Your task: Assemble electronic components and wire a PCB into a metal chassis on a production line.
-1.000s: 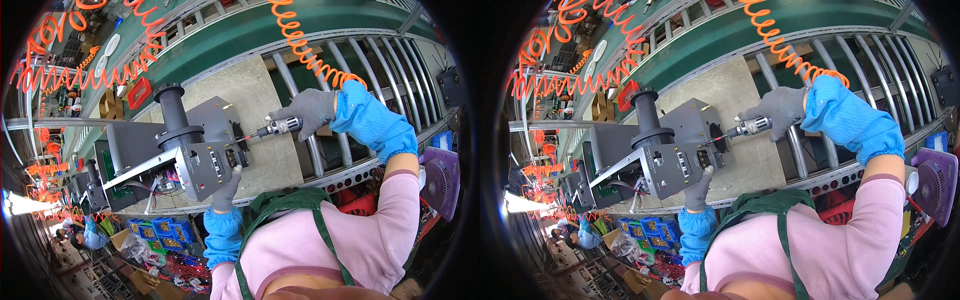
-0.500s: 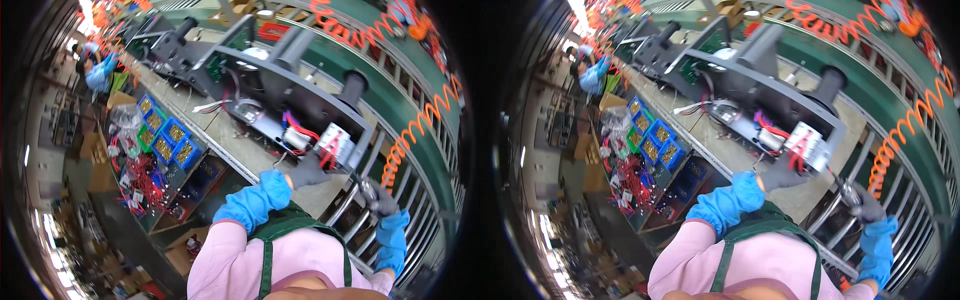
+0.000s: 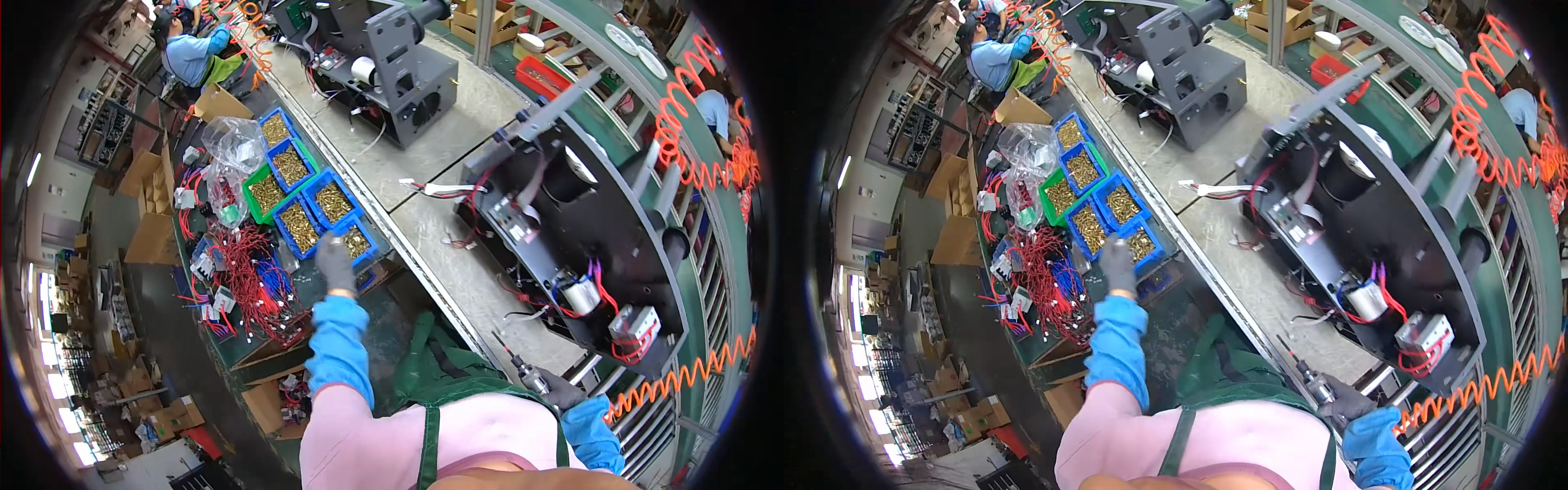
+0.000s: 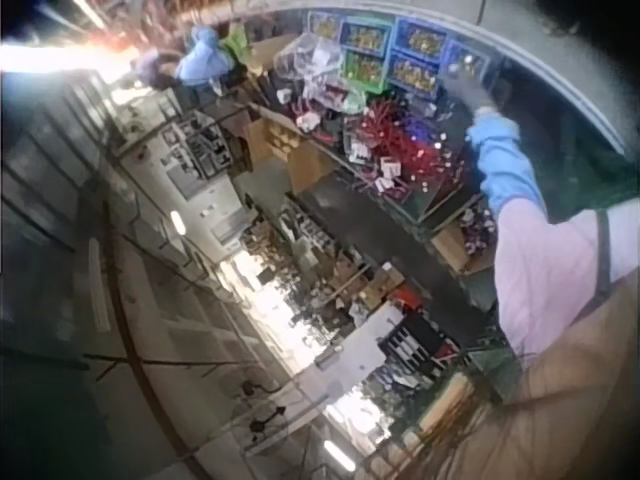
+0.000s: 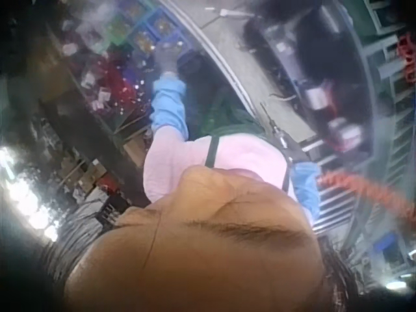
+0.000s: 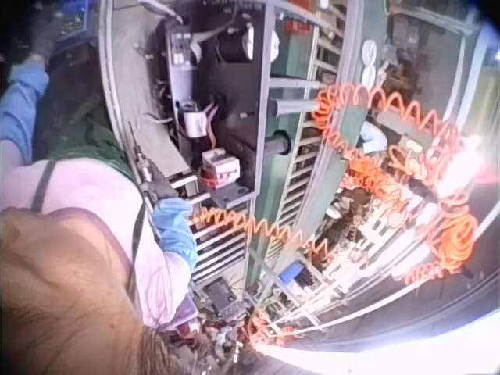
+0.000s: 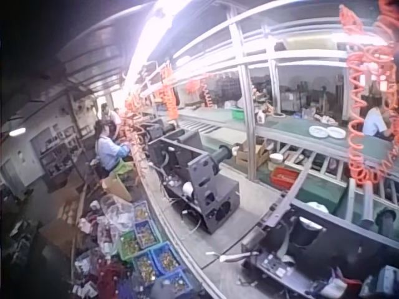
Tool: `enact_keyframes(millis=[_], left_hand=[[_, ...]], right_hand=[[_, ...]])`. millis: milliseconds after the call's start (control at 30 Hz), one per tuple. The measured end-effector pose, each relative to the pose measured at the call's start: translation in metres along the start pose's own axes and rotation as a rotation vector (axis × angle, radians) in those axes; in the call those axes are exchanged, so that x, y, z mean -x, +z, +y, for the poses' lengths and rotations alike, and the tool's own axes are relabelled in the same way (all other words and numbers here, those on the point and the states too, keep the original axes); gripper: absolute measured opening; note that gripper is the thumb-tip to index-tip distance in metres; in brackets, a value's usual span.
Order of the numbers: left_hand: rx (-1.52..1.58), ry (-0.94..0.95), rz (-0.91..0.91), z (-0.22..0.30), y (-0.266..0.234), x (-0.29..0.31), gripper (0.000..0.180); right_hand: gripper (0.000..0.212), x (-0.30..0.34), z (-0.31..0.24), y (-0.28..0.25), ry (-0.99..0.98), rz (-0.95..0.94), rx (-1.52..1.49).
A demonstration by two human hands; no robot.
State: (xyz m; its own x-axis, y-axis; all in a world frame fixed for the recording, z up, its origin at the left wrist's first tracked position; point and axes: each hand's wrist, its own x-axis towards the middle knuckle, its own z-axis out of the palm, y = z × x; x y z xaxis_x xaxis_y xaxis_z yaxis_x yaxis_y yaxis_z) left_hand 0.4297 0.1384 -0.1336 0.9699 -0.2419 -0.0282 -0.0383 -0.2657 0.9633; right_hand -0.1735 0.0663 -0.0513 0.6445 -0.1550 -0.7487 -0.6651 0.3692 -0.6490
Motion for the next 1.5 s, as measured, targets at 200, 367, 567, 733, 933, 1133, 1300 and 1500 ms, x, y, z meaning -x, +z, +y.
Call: enact_keyframes(millis=[200, 367, 567, 733, 933, 1133, 1300, 1500], left_hand=[[-0.972, 0.242, -0.029, -0.017, -0.041, -0.103, 0.033], [-1.119, 0.167, -0.176, -0.016, -0.030, -0.129, 0.016], [-0.878, 0.151, 0.090, -0.010, -0.031, -0.121, 0.017], [-0.536, -0.013, 0.129, 0.029, -0.036, -0.113, 0.027], [-0.078, -0.084, -0.005, -0.001, -0.009, -0.105, 0.024], [-0.337, -0.013, 0.132, -0.051, -0.041, -0.141, 0.023], [-0.168, -0.126, 0.017, 0.015, -0.042, -0.108, 0.015], [0.727, -0.598, -0.799, 0.110, 0.019, 0.021, 0.025]], right_hand=[[0.095, -0.035, -0.125, 0.019, 0.053, 0.054, -0.062], [0.095, -0.054, -0.184, 0.031, -0.023, 0.107, 0.030], [0.101, -0.073, -0.204, 0.039, -0.003, 0.085, -0.022], [0.114, -0.079, -0.240, 0.047, 0.000, 0.033, -0.064], [0.116, -0.091, -0.270, 0.058, -0.177, 0.061, 0.217], [0.114, -0.095, -0.249, 0.059, -0.283, 0.080, 0.324], [0.114, -0.090, -0.255, 0.063, -0.283, 0.131, 0.295], [0.110, -0.095, -0.278, 0.072, -0.342, 0.124, 0.498]])
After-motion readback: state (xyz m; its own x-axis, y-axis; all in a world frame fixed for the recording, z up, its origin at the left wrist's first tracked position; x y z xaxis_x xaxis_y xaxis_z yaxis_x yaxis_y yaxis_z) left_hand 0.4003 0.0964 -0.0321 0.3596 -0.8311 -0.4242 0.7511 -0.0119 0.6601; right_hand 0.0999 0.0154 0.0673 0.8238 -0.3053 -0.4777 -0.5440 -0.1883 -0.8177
